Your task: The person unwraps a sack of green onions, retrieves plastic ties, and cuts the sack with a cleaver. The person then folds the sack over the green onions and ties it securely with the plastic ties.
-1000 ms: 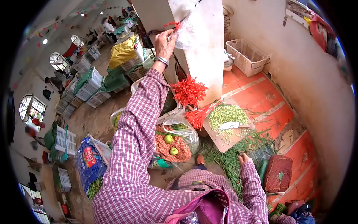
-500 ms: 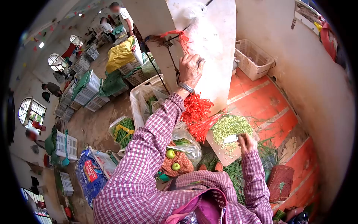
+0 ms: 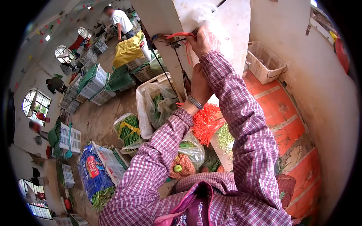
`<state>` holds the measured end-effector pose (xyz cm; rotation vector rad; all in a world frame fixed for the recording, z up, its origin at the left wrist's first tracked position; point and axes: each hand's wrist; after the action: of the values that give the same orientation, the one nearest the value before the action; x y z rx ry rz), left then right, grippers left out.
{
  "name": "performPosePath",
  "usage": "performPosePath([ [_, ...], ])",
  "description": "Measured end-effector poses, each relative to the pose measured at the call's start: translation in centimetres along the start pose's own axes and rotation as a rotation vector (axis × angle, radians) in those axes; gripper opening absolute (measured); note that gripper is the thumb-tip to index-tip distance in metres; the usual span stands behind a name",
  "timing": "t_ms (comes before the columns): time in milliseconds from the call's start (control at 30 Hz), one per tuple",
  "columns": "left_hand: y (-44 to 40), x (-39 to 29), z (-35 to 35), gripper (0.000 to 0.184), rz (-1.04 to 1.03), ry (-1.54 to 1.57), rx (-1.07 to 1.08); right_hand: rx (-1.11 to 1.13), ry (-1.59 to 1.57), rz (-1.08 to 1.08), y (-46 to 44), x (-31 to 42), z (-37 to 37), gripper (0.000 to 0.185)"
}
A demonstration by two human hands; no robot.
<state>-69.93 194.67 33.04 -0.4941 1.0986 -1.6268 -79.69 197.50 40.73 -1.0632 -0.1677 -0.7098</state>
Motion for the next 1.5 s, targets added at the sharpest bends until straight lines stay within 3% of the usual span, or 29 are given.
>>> performPosePath([
  [33, 0.2, 0.0, 0.7, 0.025, -0.001, 0.000, 0.002, -0.035, 0.084, 0.016, 0.1, 0.1, 0.0, 0.035],
  [133, 0.4, -0.7, 3.3, 0.040, -0.006, 0.120, -0.030, 0.105, -0.411, -0.064, 0.6, -1.7, 1.4, 0.028],
  [233, 0.3, 0.4, 5.0, 0.022, 0.052, 0.161, -0.128, 0.188, -0.690, -0.092, 1.3, -2.0, 2.0, 0.028],
  [333, -0.7, 2.4, 6.5, 0.012, 0.308, 0.295, -0.292, 0.252, -0.796, -0.291, 1.4, -2.7, 1.7, 0.023],
  [433, -3.2, 5.0, 6.6, 0.018, 0.699, 0.956, -0.343, 0.264, -0.949, -0.403, 1.7, -3.3, 0.9, 0.022],
  [533, -6.3, 7.0, 6.0, 0.024, 0.821, 0.896, -0.209, 0.278, -0.934, -0.334, 2.1, -3.0, 1.0, 0.022],
  [633, -7.8, 7.6, 4.2, 0.027, 0.728, 0.793, -0.062, 0.280, -0.918, -0.301, 2.1, -3.0, 1.1, 0.022],
  [667, -7.9, 7.4, 3.3, 0.025, 0.716, 0.790, -0.162, 0.300, -0.882, -0.273, 2.0, -3.3, 1.1, 0.024],
  [833, -7.4, 8.3, 2.2, 0.024, 0.591, 0.659, -0.245, 0.216, -0.824, -0.244, 1.7, -2.0, 1.6, 0.029],
  [900, -7.5, 8.9, 2.3, 0.022, 0.410, 0.294, -0.300, -0.007, -0.676, 0.038, 1.4, -2.1, 0.8, 0.030],
  [1067, -8.3, 9.3, 3.0, 0.014, 0.398, 0.309, -0.178, -0.025, -0.522, 0.032, 0.3, -2.9, -2.1, 0.025],
  [1167, -8.3, 9.3, 3.2, 0.013, 0.402, 0.350, -0.134, -0.064, -0.517, -0.069, 0.8, -1.4, 0.5, 0.022],
  [1200, -8.3, 9.4, 3.2, 0.014, 0.405, 0.369, -0.115, -0.045, -0.732, -0.079, 0.5, -1.5, 0.8, 0.020],
  [1233, -8.4, 9.7, 3.4, 0.014, 0.407, 0.370, -0.119, 0.025, -0.908, -0.315, 0.5, -1.1, 2.0, 0.018],
  [1300, -8.5, 10.1, 3.6, 0.017, 0.201, 0.175, -0.137, 0.145, -1.287, -0.475, -0.1, -3.0, 2.3, 0.017],
  [1400, -8.4, 9.6, 3.5, 0.017, 0.345, 0.360, -0.099, 0.262, -1.469, -0.406, 1.1, -5.5, 2.8, 0.018],
  [1500, -8.5, 9.8, 3.4, 0.018, 0.315, 0.315, -0.104, 0.402, -1.561, -0.319, 3.9, -4.8, 5.1, 0.022],
])
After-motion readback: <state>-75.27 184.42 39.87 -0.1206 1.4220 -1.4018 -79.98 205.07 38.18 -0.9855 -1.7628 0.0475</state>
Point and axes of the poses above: each hand's wrist, its own y-axis away from the middle knuckle, its own z-axis out of the back of the hand, x = y × z, and after that the axes turned 6 degrees about z, right-handed
